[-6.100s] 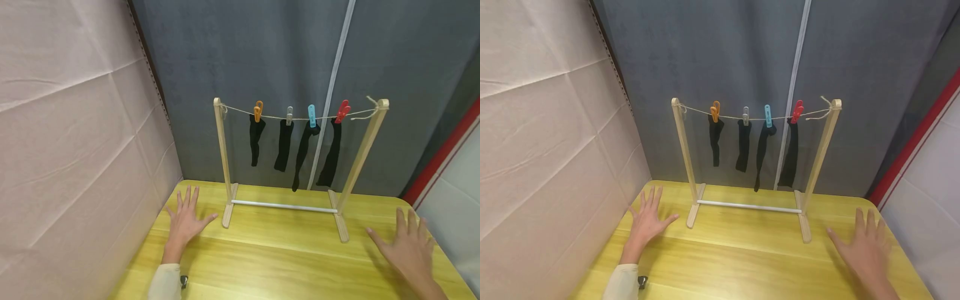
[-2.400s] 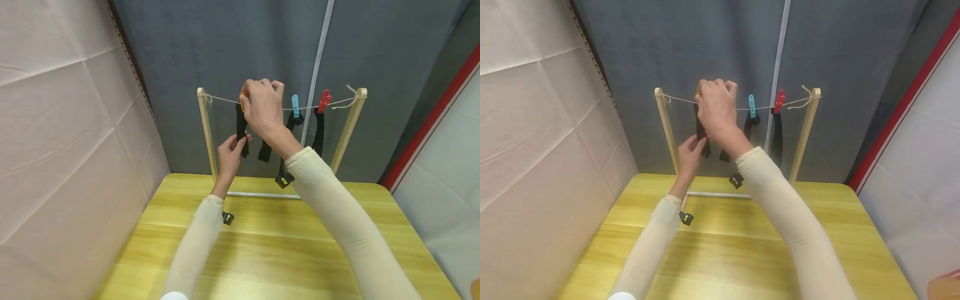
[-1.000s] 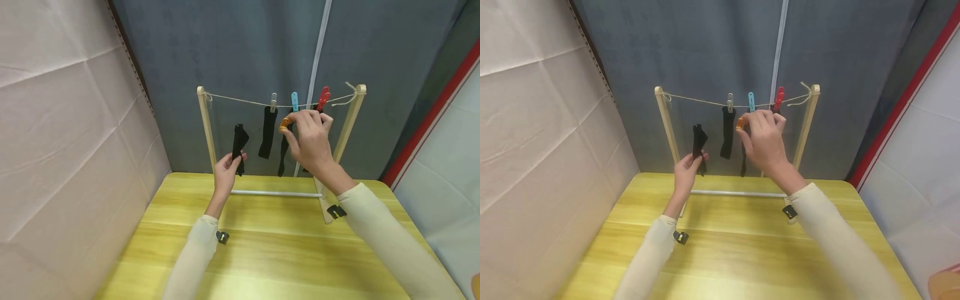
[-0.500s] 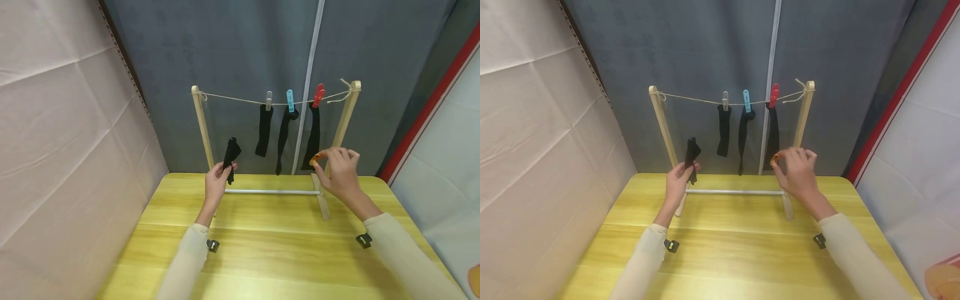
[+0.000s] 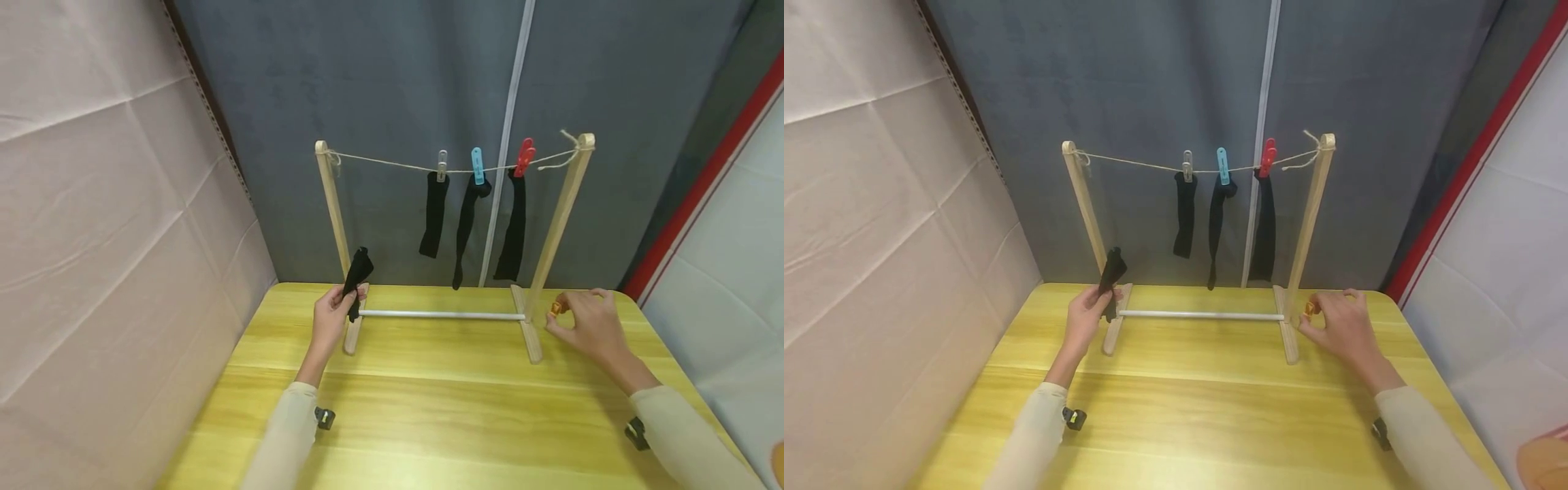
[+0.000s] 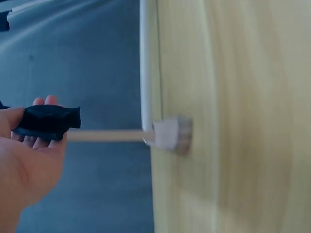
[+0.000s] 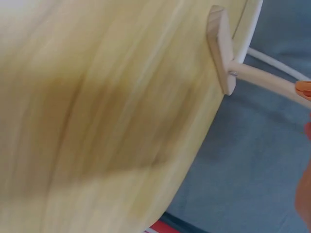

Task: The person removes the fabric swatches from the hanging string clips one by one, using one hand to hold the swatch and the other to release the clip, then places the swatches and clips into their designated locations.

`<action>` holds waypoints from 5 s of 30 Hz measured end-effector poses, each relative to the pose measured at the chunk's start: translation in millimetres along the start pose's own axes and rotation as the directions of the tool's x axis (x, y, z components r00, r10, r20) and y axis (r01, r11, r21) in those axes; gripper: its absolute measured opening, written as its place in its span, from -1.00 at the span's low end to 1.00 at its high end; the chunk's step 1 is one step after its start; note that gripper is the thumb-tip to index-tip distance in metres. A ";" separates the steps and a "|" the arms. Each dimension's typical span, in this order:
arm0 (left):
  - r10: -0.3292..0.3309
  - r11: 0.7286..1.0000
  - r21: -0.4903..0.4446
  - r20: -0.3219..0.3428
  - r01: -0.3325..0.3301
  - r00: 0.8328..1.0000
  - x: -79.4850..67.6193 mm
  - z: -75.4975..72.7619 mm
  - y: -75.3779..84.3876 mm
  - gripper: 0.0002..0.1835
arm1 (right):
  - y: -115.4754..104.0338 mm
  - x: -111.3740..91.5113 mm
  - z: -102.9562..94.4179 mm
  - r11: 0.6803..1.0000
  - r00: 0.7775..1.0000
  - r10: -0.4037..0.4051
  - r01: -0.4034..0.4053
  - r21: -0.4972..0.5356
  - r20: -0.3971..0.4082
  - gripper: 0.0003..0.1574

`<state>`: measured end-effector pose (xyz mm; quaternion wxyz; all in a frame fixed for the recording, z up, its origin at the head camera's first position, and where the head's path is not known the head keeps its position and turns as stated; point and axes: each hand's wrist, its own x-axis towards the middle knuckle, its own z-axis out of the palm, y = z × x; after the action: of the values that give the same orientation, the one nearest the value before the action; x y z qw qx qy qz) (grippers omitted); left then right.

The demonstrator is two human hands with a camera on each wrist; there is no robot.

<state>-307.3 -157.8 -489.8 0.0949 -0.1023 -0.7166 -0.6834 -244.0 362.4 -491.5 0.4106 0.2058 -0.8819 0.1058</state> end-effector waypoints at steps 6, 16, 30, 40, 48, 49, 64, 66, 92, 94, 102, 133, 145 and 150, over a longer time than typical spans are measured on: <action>-0.135 0.986 0.095 -0.019 0.136 0.991 -7.8 -30.5 -12.6 -0.67 | 3.7 -15.6 -1.7 0.999 0.977 0.021 -0.026 0.019 0.214 -0.74; -0.253 0.945 0.204 -0.036 0.255 0.967 -16.4 -76.0 -25.6 -0.62 | 6.1 -40.5 -0.3 0.996 0.931 0.081 -0.089 0.006 0.355 -0.71; -0.335 0.830 0.427 -0.133 0.359 0.933 -26.5 -112.3 -40.6 -0.63 | 5.6 -49.8 1.9 0.989 0.874 0.141 -0.150 -0.017 0.464 -0.77; -0.245 0.699 0.662 -0.134 0.271 0.960 -27.3 -115.6 -40.2 -0.64 | 2.1 -53.9 4.6 0.978 0.851 0.179 -0.209 0.006 0.494 -0.74; -0.299 0.608 0.742 -0.115 0.282 0.947 -34.0 -119.7 -38.4 -0.41 | -4.0 -64.5 11.0 0.971 0.826 0.205 -0.241 0.000 0.524 -0.67; -0.307 0.606 0.743 -0.110 0.283 0.945 -34.6 -119.5 -37.9 -0.37 | -4.0 -65.3 11.1 0.970 0.825 0.210 -0.243 -0.007 0.524 -0.67; -0.250 0.584 0.771 -0.126 0.254 0.960 -32.2 -106.1 -28.4 -0.05 | 4.4 -68.6 10.7 0.956 0.787 0.274 -0.286 -0.067 0.553 -0.66; -0.221 0.590 0.773 -0.124 0.234 0.967 -30.9 -101.5 -25.6 0.01 | 4.0 -66.8 9.2 0.955 0.786 0.278 -0.288 -0.071 0.552 -0.66; 0.291 0.675 0.694 0.061 -0.250 0.955 -20.5 -49.4 29.8 0.15 | -29.9 12.5 -14.4 0.951 0.930 0.267 -0.297 0.089 0.252 -0.07; 0.299 0.673 0.690 0.075 -0.266 0.951 -20.4 -45.1 31.3 0.19 | -37.6 22.3 -16.9 0.950 0.937 0.262 -0.293 0.112 0.230 -0.03; 0.331 0.680 0.657 0.121 -0.326 0.936 -13.0 -30.0 37.7 0.21 | -63.3 51.7 -30.6 0.960 0.970 0.210 -0.228 0.161 0.122 0.06; 0.241 0.955 0.128 0.196 -0.268 0.951 35.7 100.6 80.3 -0.14 | -143.2 218.9 -40.2 0.974 0.953 -0.155 0.191 0.121 -0.260 0.00; 0.202 0.978 0.035 0.096 -0.206 0.975 53.3 139.0 86.5 -0.42 | -157.9 259.2 -46.4 0.991 0.962 -0.058 0.087 0.099 -0.267 -0.40; 0.207 0.978 0.010 0.049 -0.208 0.977 58.0 147.9 84.4 -0.57 | -160.4 273.2 -49.2 0.997 0.980 -0.014 0.030 0.077 -0.199 -0.38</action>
<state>-339.1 -5.3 -399.9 0.1492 -0.1921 -0.7091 -0.6618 -296.3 161.2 -247.4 0.4890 0.2201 -0.8295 0.1565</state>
